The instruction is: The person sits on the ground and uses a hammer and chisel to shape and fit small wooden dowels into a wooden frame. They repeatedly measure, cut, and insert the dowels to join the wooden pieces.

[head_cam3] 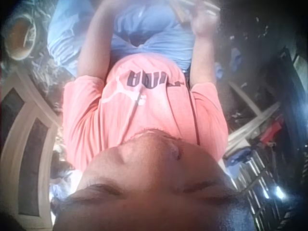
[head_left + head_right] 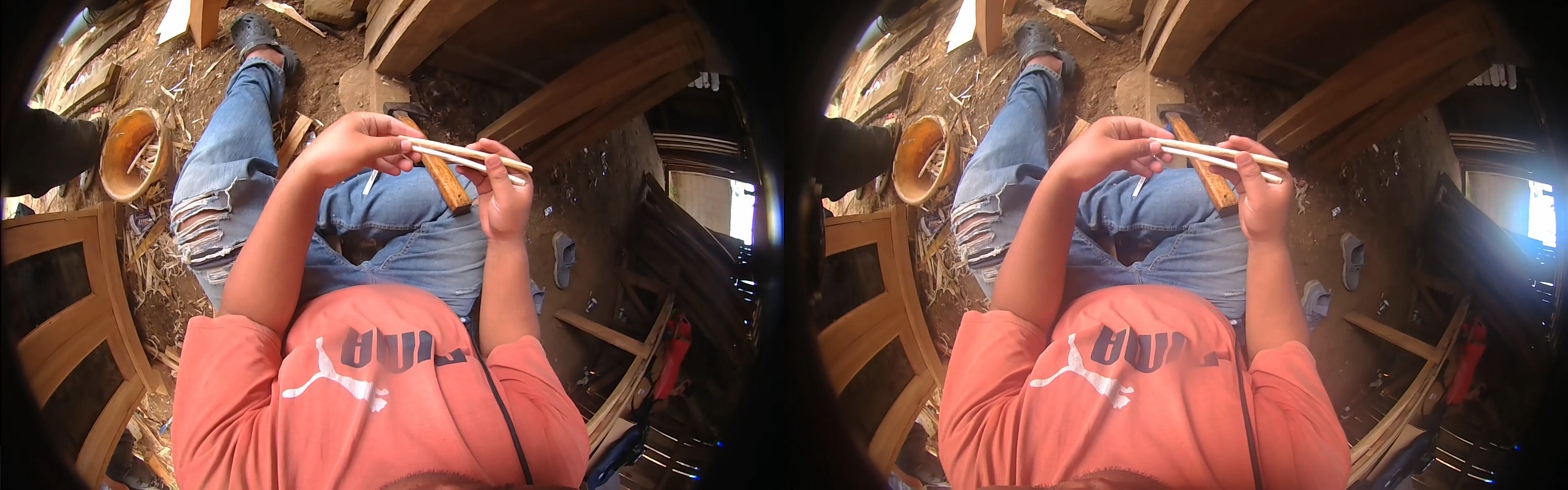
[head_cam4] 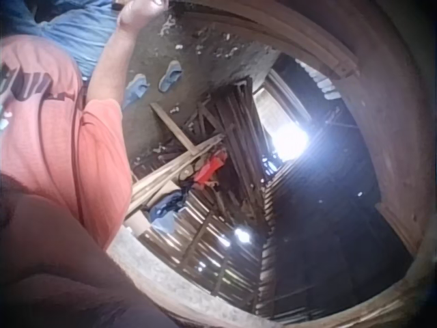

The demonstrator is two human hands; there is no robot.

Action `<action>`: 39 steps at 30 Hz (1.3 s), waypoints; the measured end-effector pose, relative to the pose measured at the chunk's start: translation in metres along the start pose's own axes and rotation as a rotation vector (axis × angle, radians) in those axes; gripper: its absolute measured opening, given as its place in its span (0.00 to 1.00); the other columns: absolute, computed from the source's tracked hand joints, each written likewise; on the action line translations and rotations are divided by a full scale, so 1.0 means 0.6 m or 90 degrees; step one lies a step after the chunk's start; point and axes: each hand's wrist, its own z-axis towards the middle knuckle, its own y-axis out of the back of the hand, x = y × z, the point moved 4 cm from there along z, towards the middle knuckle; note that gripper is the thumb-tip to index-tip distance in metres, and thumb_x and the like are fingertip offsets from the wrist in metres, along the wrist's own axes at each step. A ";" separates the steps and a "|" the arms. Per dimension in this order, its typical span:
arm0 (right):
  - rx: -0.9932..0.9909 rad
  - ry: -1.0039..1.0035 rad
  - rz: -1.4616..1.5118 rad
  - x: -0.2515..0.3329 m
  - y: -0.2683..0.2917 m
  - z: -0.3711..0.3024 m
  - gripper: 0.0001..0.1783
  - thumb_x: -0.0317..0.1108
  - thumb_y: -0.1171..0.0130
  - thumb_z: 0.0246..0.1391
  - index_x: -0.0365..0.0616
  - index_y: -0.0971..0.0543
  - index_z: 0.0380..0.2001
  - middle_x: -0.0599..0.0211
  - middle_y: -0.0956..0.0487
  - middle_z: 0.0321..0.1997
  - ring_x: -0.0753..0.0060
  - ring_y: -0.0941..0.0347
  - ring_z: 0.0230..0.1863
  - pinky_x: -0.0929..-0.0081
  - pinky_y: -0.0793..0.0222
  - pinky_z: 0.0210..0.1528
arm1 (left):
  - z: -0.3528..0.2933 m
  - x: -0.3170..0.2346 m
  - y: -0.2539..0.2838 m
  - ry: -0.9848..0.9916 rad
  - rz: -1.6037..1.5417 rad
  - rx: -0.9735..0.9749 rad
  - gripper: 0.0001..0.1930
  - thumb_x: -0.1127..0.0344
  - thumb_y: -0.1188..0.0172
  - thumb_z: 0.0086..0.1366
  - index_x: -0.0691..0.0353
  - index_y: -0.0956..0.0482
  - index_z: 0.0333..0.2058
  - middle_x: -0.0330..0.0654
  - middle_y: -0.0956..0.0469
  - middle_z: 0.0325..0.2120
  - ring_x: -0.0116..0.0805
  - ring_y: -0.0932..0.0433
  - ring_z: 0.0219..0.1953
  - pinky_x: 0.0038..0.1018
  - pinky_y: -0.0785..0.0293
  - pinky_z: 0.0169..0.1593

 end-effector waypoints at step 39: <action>-0.025 0.007 0.030 0.002 0.020 0.013 0.13 0.33 0.40 0.74 0.36 0.19 0.54 0.49 0.15 0.53 0.58 0.14 0.49 0.62 0.11 0.48 | 0.018 0.026 -0.001 -0.024 -0.010 -0.095 0.19 0.57 0.32 0.74 0.67 0.15 0.53 0.41 0.12 0.42 0.24 0.16 0.36 0.21 0.21 0.37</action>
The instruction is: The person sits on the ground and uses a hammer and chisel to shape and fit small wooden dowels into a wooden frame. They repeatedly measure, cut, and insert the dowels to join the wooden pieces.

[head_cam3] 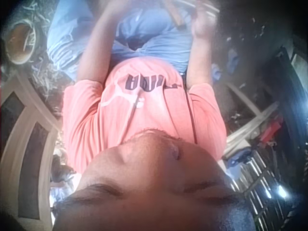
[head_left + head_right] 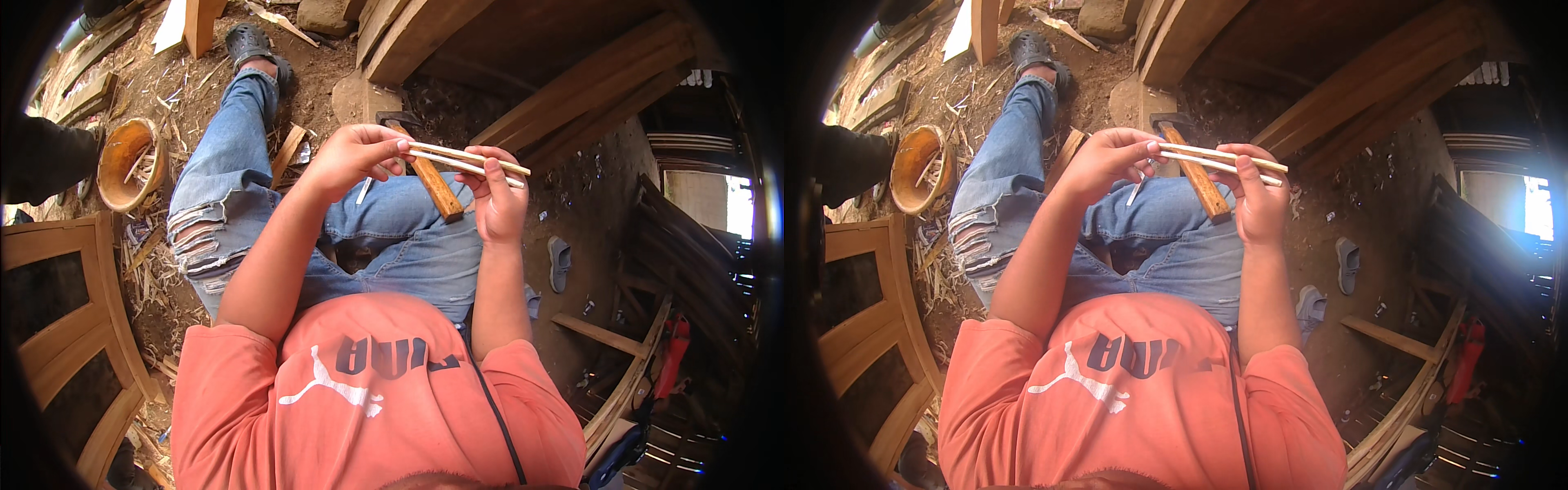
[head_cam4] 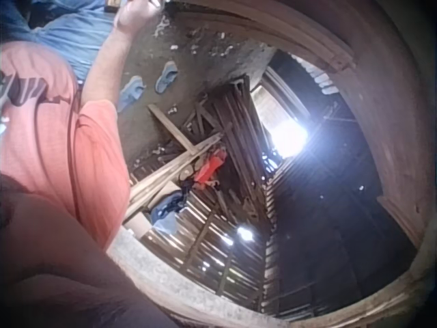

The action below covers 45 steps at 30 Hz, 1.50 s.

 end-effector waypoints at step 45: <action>-0.024 0.026 0.035 0.012 0.013 0.002 0.08 0.27 0.41 0.72 0.35 0.19 0.49 0.46 0.15 0.51 0.55 0.14 0.50 0.60 0.09 0.48 | 0.011 0.010 0.031 -0.016 -0.074 -0.114 0.16 0.54 0.36 0.77 0.58 0.17 0.53 0.34 0.13 0.40 0.16 0.21 0.32 0.16 0.25 0.35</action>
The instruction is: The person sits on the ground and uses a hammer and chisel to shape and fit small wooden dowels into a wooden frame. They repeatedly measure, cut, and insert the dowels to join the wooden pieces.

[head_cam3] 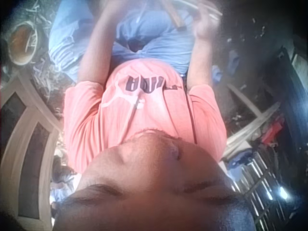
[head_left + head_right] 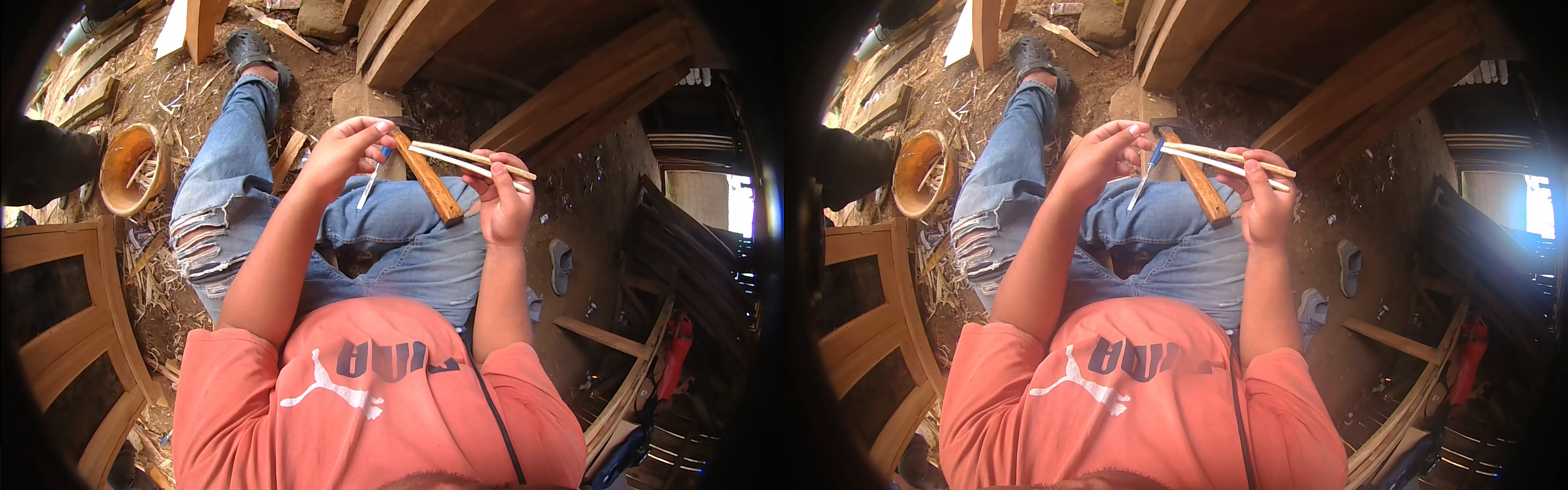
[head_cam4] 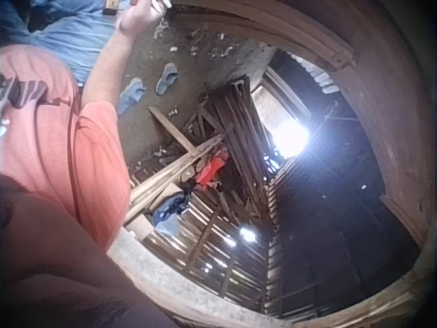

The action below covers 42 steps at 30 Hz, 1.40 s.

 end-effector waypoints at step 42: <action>-0.018 -0.110 0.155 -0.031 0.014 0.000 0.10 0.29 0.42 0.73 0.37 0.19 0.51 0.47 0.14 0.52 0.55 0.13 0.50 0.62 0.10 0.51 | -0.019 0.010 -0.044 0.052 -0.120 0.112 0.15 0.61 0.31 0.73 0.66 0.14 0.50 0.40 0.12 0.40 0.19 0.19 0.31 0.16 0.22 0.33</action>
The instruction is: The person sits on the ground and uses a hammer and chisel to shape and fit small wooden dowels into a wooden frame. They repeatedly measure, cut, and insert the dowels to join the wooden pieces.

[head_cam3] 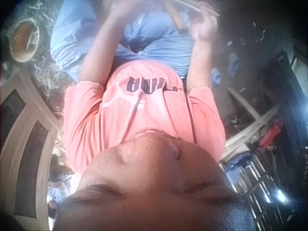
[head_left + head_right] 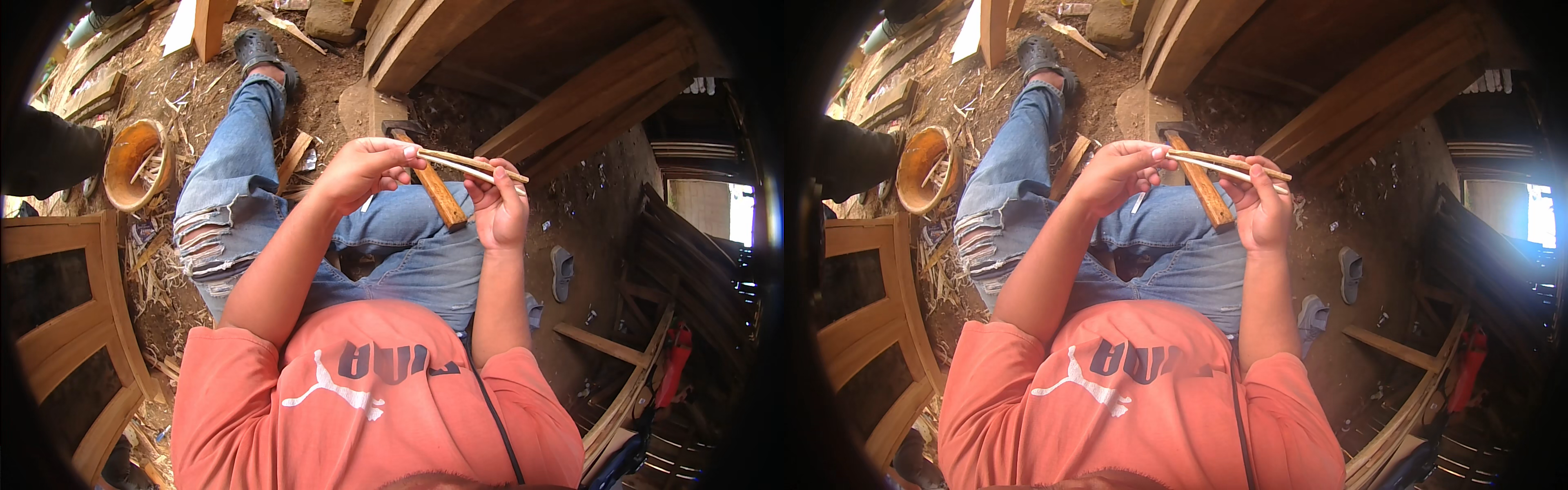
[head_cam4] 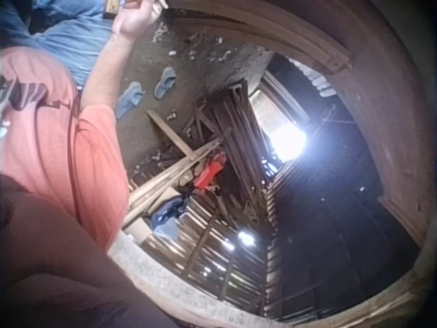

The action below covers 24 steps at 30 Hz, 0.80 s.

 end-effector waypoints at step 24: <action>0.016 0.111 -0.211 0.021 -0.034 -0.012 0.13 0.29 0.41 0.73 0.33 0.19 0.54 0.46 0.15 0.53 0.56 0.14 0.50 0.61 0.10 0.49 | 0.011 0.015 0.007 -0.030 -0.016 -0.036 0.14 0.66 0.32 0.73 0.69 0.18 0.52 0.43 0.14 0.44 0.29 0.13 0.44 0.24 0.14 0.46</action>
